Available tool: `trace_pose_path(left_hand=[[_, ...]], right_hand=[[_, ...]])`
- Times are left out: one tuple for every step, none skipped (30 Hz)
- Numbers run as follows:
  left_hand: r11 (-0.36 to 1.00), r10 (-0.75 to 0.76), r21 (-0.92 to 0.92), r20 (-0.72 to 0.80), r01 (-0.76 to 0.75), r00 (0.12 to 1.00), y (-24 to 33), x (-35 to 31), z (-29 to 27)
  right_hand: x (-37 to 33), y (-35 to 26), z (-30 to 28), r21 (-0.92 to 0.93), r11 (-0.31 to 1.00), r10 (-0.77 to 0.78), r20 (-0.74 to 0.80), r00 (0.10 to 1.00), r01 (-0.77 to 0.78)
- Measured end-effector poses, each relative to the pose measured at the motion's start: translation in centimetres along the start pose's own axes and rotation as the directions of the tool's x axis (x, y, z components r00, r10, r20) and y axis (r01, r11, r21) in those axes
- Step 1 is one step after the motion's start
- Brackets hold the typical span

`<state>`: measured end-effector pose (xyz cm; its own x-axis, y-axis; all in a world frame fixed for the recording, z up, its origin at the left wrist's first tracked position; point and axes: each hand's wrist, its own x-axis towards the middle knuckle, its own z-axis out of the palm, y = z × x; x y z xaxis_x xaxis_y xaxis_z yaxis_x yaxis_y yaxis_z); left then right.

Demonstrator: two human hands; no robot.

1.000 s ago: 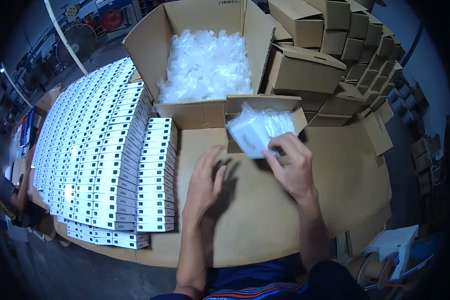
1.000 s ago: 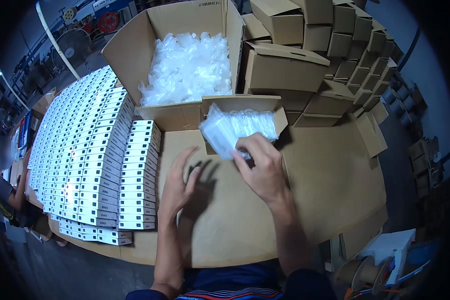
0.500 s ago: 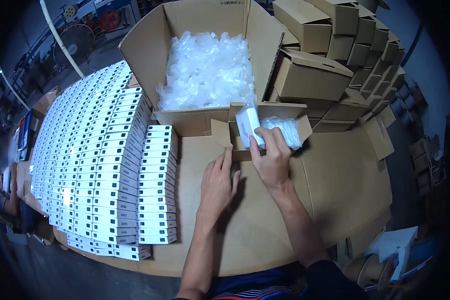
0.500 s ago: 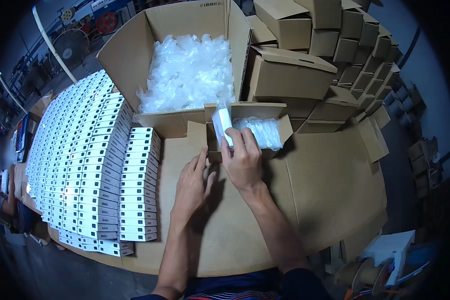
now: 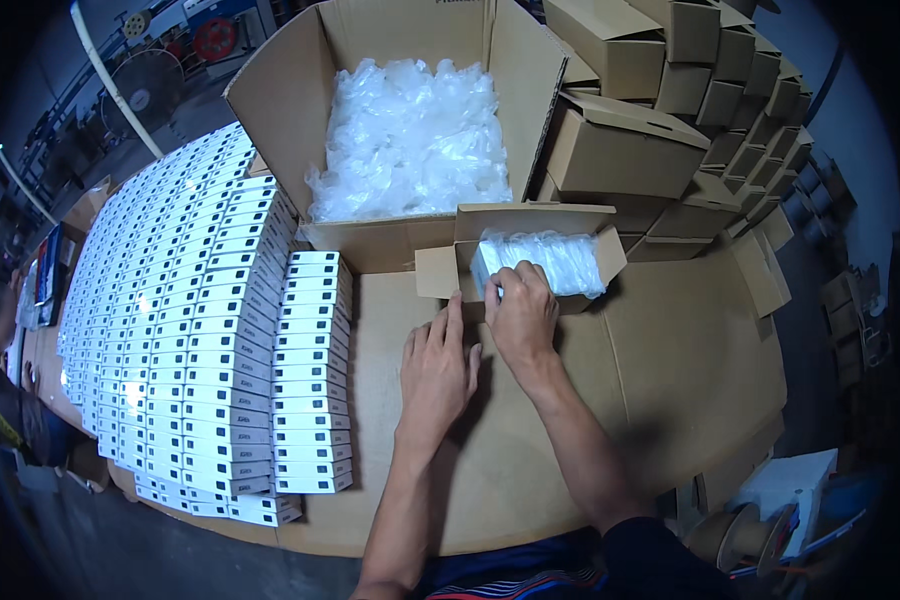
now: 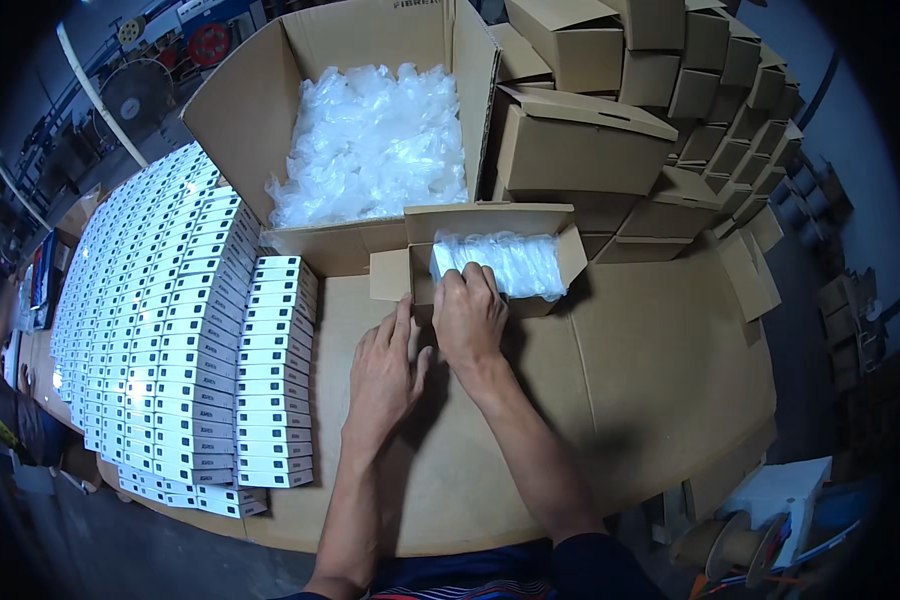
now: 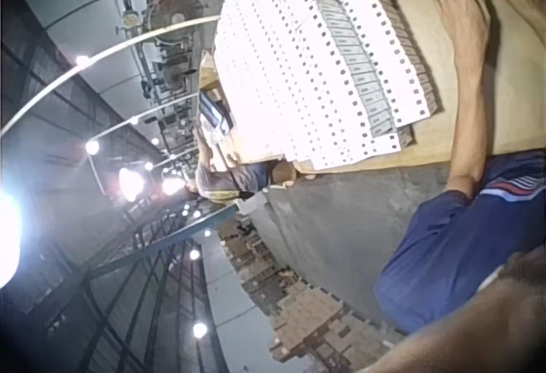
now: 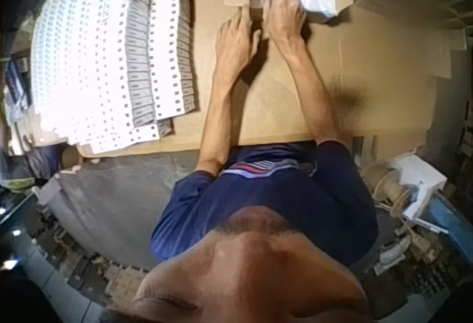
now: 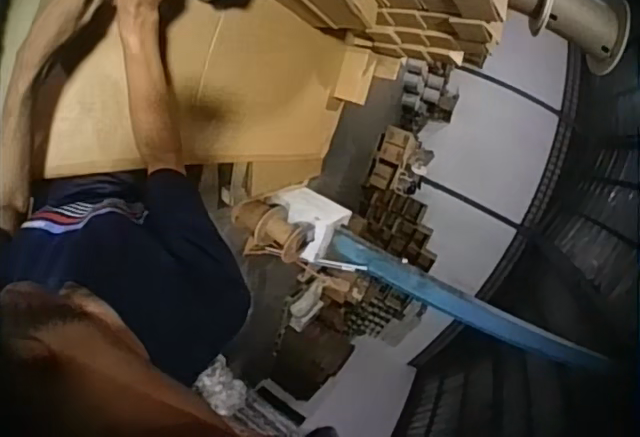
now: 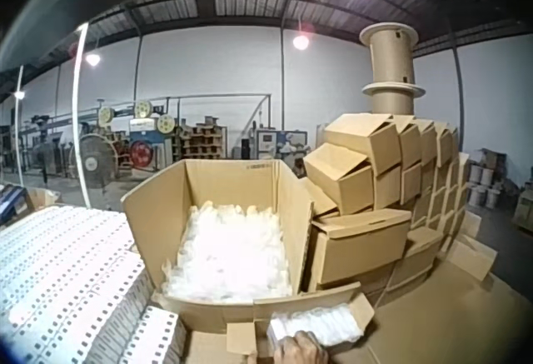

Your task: Packing electronic components or hardware items from smaller individual boxes into larger cardboard shipping boxes.

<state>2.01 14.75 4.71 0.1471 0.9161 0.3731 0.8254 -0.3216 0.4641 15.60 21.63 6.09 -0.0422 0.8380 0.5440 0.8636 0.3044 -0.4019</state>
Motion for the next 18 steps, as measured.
trace_pose_path(left_hand=[[1.0, -0.017, -0.005, 0.019, 0.017, 1.0, 0.2, 0.1, 0.0], [0.999, -0.034, -0.01, 0.038, 0.035, 0.999, 0.5, 0.2, 0.0], [0.999, -0.042, -0.004, 0.035, 0.043, 0.998, 0.4, 0.1, 0.0], [0.999, -0.032, -0.009, 0.012, 0.032, 0.999, 0.4, 0.0, 0.1], [1.0, -0.022, -0.013, -0.013, 0.022, 1.0, 0.4, -0.1, 0.1], [0.999, -0.04, -0.02, 0.022, 0.04, 0.999, 0.6, 0.1, 0.2], [0.999, -0.048, -0.015, 0.015, 0.048, 0.999, 0.6, 0.0, 0.3], [1.0, -0.023, -0.015, -0.023, 0.023, 0.999, 0.4, 0.0, 0.5], [1.0, 0.001, -0.014, -0.059, -0.002, 0.998, 0.3, -0.1, 0.6], [1.0, -0.005, -0.018, -0.058, 0.004, 0.998, 0.2, -0.2, 0.5], [1.0, -0.018, -0.01, -0.067, 0.017, 0.998, 0.3, -0.6, 0.3], [0.999, 0.001, -0.039, -0.061, -0.004, 0.998, 0.7, -1.0, -0.3], [0.998, 0.014, -0.064, -0.051, -0.017, 0.999, 0.9, -1.6, -1.2], [0.995, -0.017, -0.097, -0.008, 0.016, 1.0, 1.2, -2.7, -2.4], [0.993, -0.032, -0.114, -0.02, 0.029, 0.999, 1.6, -4.2, -3.7], [0.99, -0.033, -0.141, -0.042, 0.027, 0.999, 2.1, -5.8, -5.0], [0.986, -0.037, -0.168, -0.065, 0.025, 0.997, 2.3, -7.4, -6.3], [0.982, -0.022, -0.191, -0.105, 0.001, 0.994, 2.7, -8.9, -7.6]], right_hand=[[0.0, 0.0, 0.1, -0.016, 1.0, 0.012, -0.005, 1.0, -0.013], [0.0, 0.3, 0.2, -0.041, 0.998, 0.042, 0.024, 0.999, -0.041], [-0.1, 0.1, 0.1, -0.034, 0.999, 0.036, 0.029, 0.999, -0.035], [-0.4, -0.2, -0.3, -0.071, 0.997, 0.026, 0.026, 0.999, -0.024], [-0.9, -0.5, -0.6, -0.108, 0.994, 0.014, 0.023, 1.0, -0.011], [-1.6, -0.3, -0.8, -0.131, 0.991, -0.042, 0.005, 0.999, 0.042], [-2.4, -0.5, -1.0, -0.179, 0.983, -0.032, 0.08, 0.996, 0.046], [-3.3, -0.4, -0.9, -0.191, 0.979, -0.043, 0.122, 0.992, 0.066], [-4.0, -0.3, -0.7, -0.202, 0.975, -0.054, 0.165, 0.985, 0.087], [-4.8, -0.4, -0.7, -0.159, 0.985, -0.027, 0.208, 0.978, 0.062], [-5.3, -0.4, -0.7, -0.116, 0.993, -0.005, 0.255, 0.967, 0.036], [-5.3, -0.3, -1.1, -0.162, 0.986, 0.02, 0.308, 0.951, 0.032], [-5.6, -0.5, -1.1, -0.14, 0.99, 0.029, 0.258, 0.966, 0.007], [-6.2, -1.0, -1.6, -0.115, 0.993, 0.011, 0.229, 0.973, 0.016], [-6.6, -1.9, -2.3, -0.085, 0.996, -0.014, 0.202, 0.979, 0.031], [-7.3, -2.6, -2.7, -0.027, 0.996, -0.071, 0.231, 0.97, 0.079], [-7.9, -3.5, -3.0, 0.034, 0.991, -0.13, 0.257, 0.958, 0.126], [-8.3, -4.7, -3.6, 0.093, 0.977, -0.211, 0.299, 0.93, 0.192]])
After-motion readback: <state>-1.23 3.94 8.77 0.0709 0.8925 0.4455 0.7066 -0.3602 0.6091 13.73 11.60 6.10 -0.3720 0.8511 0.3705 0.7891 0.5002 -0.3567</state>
